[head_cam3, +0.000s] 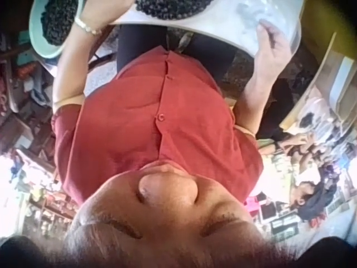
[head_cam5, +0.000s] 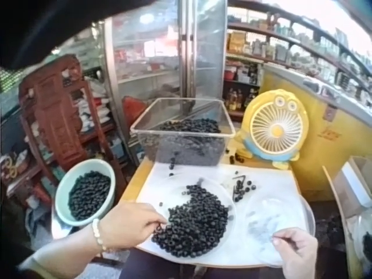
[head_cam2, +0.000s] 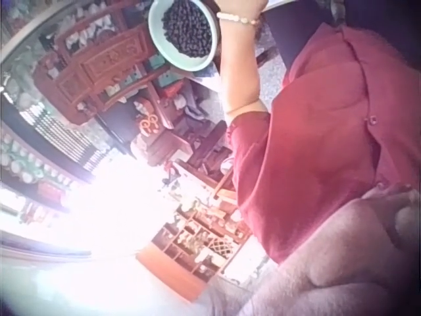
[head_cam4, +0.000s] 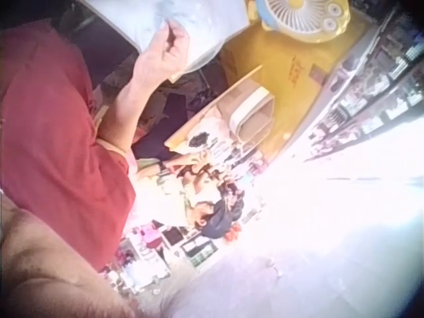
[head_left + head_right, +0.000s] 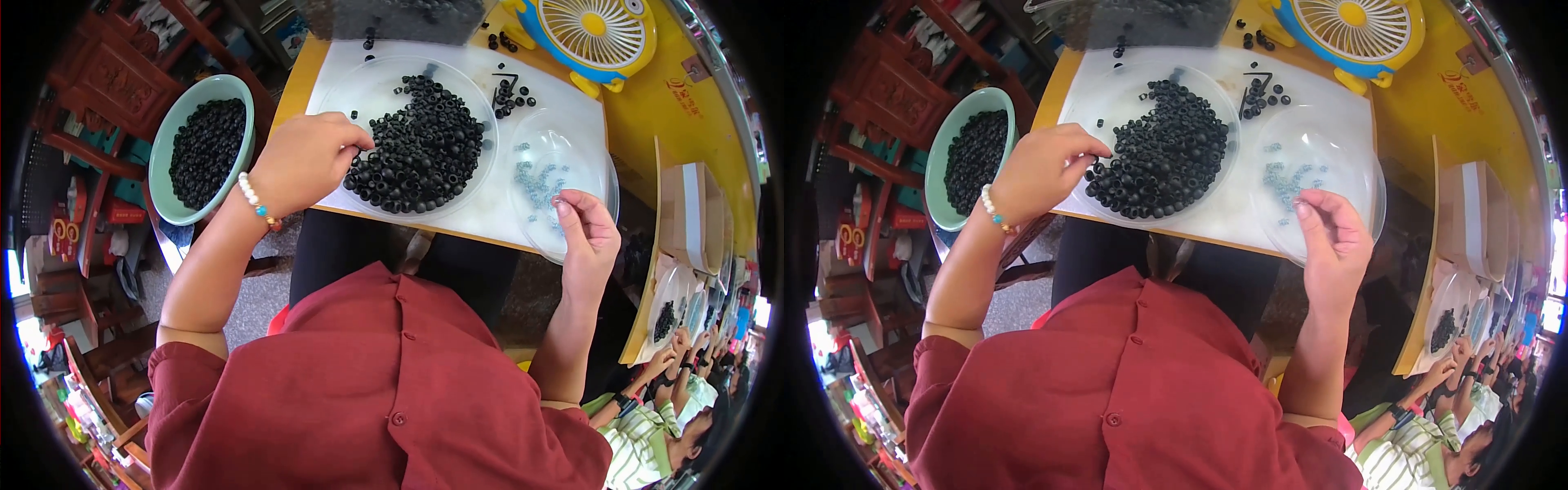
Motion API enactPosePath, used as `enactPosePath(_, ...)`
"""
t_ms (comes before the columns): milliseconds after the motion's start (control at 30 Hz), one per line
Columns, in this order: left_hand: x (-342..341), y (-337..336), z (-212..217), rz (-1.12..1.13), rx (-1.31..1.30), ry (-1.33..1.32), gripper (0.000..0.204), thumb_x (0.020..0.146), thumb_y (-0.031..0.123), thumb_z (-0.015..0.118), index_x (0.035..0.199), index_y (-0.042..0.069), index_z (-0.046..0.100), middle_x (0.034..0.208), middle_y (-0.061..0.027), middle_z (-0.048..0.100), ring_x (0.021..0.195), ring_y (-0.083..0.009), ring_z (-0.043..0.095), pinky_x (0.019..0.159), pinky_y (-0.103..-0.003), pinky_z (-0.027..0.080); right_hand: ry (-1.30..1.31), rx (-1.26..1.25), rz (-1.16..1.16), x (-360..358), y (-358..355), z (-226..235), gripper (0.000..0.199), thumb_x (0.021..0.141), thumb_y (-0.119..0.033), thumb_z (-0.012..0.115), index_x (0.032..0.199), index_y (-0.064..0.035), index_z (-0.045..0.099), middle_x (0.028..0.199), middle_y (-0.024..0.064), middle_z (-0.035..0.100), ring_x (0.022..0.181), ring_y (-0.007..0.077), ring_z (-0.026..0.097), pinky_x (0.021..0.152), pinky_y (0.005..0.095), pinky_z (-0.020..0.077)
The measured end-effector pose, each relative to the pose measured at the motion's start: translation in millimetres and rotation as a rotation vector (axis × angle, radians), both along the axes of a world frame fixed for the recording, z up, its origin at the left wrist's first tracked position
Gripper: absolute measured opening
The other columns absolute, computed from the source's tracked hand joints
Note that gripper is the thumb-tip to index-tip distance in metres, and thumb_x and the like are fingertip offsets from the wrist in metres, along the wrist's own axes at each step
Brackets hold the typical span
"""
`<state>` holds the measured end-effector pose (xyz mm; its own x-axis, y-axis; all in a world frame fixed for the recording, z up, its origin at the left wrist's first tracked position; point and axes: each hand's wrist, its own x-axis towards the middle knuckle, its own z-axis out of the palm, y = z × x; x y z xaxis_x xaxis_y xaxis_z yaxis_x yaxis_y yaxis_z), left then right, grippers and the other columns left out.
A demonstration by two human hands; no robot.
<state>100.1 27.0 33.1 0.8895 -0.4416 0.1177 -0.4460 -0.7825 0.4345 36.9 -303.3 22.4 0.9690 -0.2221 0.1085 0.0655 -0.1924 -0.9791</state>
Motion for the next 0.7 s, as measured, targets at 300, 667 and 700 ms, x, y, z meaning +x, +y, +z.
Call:
enactPosePath(300, -61, -29, -13, 0.133, -1.54, 1.118, 0.022, 0.085, -0.001, 0.059, 0.108, 0.0, 0.06, 0.101, -0.0114, 0.063, 0.088, -0.0183, 0.065, 0.075, -0.027, 0.055, 0.131, 0.548, 0.378, -14, 57, 12, 0.014, 0.083, 0.004, 0.062, 0.097, 0.0043, 0.061, 0.09, 0.0062, 0.063, 0.083, 0.0092, 0.059, 0.075, 0.0203, 0.0473)
enactPosePath(667, -88, -53, -24, 0.065, -1.796, 1.152, 0.025, 0.087, 0.0, 0.059, 0.112, 0.003, 0.06, 0.101, -0.0127, 0.065, 0.089, -0.0192, 0.066, 0.079, -0.029, 0.056, 0.133, 0.587, 0.518, -25, 90, 18, 0.014, 0.083, 0.007, 0.061, 0.096, 0.004, 0.06, 0.092, 0.0081, 0.063, 0.086, 0.0124, 0.061, 0.077, 0.0232, 0.0493)
enactPosePath(700, -89, -54, -24, 0.066, -1.76, 1.116, 0.025, 0.086, 0.0, 0.059, 0.111, 0.003, 0.061, 0.1, -0.0127, 0.065, 0.089, -0.0195, 0.066, 0.079, -0.03, 0.056, 0.133, 0.589, 0.517, -26, 90, 19, 0.014, 0.083, 0.007, 0.061, 0.096, 0.004, 0.06, 0.092, 0.0081, 0.063, 0.086, 0.0124, 0.061, 0.077, 0.0232, 0.0493)
